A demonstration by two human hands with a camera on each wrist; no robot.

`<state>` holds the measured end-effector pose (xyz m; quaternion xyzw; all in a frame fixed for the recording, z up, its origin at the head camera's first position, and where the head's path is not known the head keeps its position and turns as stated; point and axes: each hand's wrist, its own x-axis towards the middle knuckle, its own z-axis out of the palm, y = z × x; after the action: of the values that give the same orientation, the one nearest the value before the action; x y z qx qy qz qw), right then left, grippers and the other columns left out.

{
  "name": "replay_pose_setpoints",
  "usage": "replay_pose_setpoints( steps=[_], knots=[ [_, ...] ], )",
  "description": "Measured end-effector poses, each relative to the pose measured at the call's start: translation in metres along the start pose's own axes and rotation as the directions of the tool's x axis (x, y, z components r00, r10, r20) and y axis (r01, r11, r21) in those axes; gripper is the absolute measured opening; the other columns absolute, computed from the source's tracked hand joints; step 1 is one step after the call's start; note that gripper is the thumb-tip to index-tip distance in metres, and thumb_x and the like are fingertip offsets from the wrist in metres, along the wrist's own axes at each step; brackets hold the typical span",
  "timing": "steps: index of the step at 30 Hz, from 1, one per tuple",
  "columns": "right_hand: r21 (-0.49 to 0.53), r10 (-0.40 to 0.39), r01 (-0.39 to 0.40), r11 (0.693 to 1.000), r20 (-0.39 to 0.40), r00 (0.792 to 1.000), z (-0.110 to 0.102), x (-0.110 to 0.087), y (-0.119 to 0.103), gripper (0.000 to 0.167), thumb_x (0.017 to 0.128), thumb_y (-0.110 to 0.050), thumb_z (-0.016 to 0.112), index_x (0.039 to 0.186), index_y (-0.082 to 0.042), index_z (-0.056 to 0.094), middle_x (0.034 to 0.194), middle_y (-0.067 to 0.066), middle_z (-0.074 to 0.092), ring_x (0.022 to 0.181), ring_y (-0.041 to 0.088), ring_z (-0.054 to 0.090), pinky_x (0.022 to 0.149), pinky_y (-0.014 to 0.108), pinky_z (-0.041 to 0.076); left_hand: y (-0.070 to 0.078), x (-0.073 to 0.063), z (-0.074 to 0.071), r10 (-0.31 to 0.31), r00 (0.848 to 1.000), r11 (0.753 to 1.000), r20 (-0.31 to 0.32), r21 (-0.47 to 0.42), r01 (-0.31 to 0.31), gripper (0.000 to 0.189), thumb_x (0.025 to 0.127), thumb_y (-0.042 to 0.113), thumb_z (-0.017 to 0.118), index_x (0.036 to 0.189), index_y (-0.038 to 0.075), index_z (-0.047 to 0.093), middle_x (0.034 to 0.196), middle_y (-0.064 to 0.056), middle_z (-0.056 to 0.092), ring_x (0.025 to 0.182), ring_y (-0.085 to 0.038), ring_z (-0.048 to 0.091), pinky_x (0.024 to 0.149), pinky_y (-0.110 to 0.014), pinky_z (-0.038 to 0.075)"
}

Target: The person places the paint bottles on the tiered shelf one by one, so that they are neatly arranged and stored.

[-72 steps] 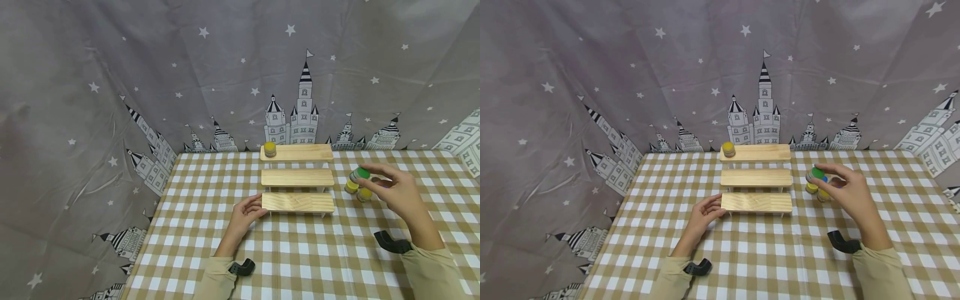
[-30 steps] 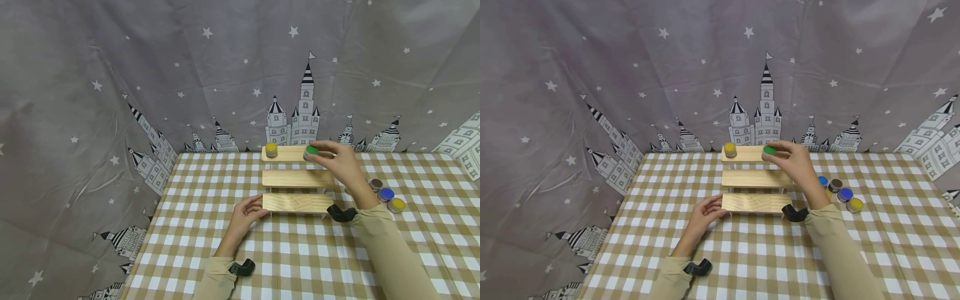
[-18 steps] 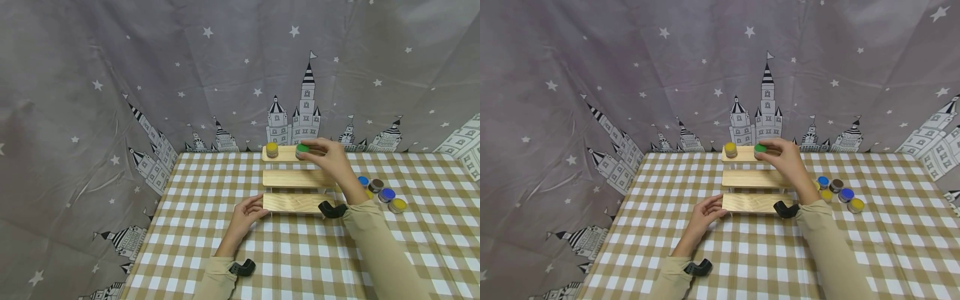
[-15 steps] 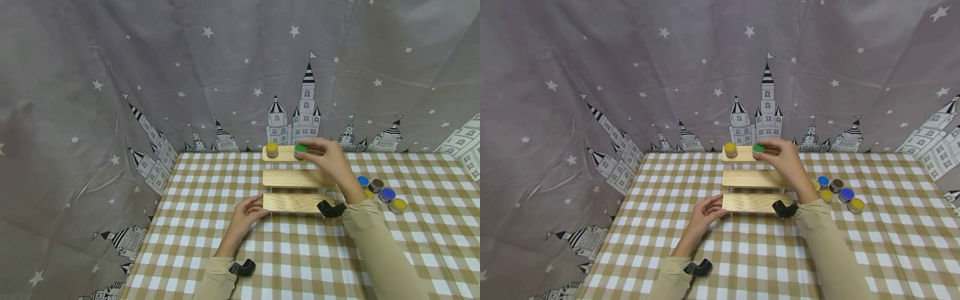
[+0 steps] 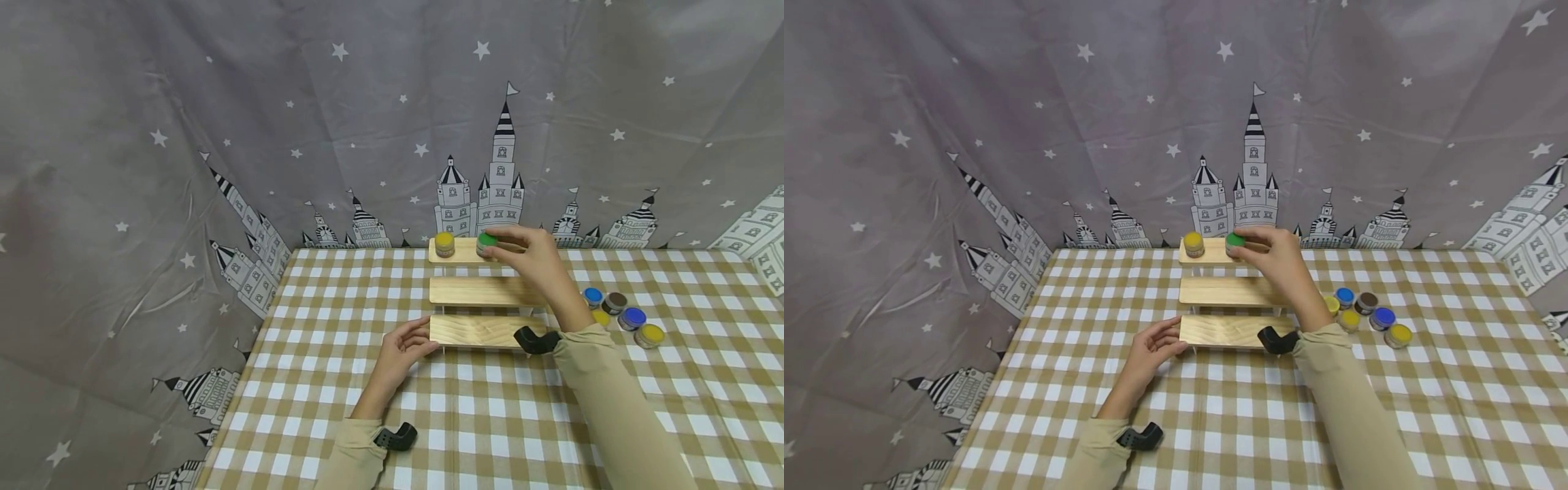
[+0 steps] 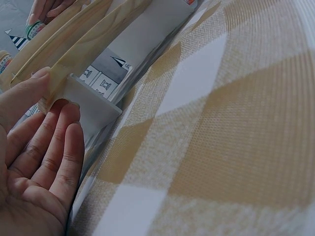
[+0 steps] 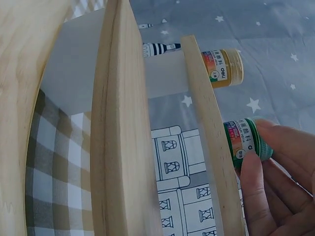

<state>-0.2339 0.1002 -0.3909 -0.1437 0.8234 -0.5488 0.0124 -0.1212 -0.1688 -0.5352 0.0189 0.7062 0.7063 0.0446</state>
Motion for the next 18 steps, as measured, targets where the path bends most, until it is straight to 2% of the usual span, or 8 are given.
replay_pose_setpoints(
  steps=[11, 18],
  knots=[
    [0.004, -0.020, 0.020, 1.000, -0.028, 0.999, -0.0002, -0.0034, 0.0013, 0.051, 0.094, -0.019, 0.078, 0.141, -0.008, 0.063, 0.142, 0.017, 0.064, 0.127, 0.036, 0.066, 0.106, 0.038, 0.057, -0.0003, 0.0002, 0.0002, 0.010, 1.000, 1.000, -0.002, 0.011, -0.010, 0.051, 0.090, 0.014, 0.082, 0.139, 0.018, 0.066, 0.116, -0.013, 0.073, 0.094, -0.012, 0.072, 0.085, -0.022, 0.062],
    [0.007, -0.047, 0.047, 0.999, -0.055, 0.997, -0.0037, -0.0078, 0.0033, 0.048, 0.093, -0.019, 0.079, 0.138, -0.008, 0.065, 0.137, 0.014, 0.068, 0.125, 0.032, 0.067, 0.102, 0.027, 0.057, -0.0005, 0.0000, -0.0002, 0.010, 1.000, 1.000, -0.002, 0.006, -0.010, 0.051, 0.090, 0.013, 0.082, 0.138, 0.019, 0.066, 0.116, -0.013, 0.073, 0.094, -0.012, 0.072, 0.085, -0.022, 0.062]
  ],
)
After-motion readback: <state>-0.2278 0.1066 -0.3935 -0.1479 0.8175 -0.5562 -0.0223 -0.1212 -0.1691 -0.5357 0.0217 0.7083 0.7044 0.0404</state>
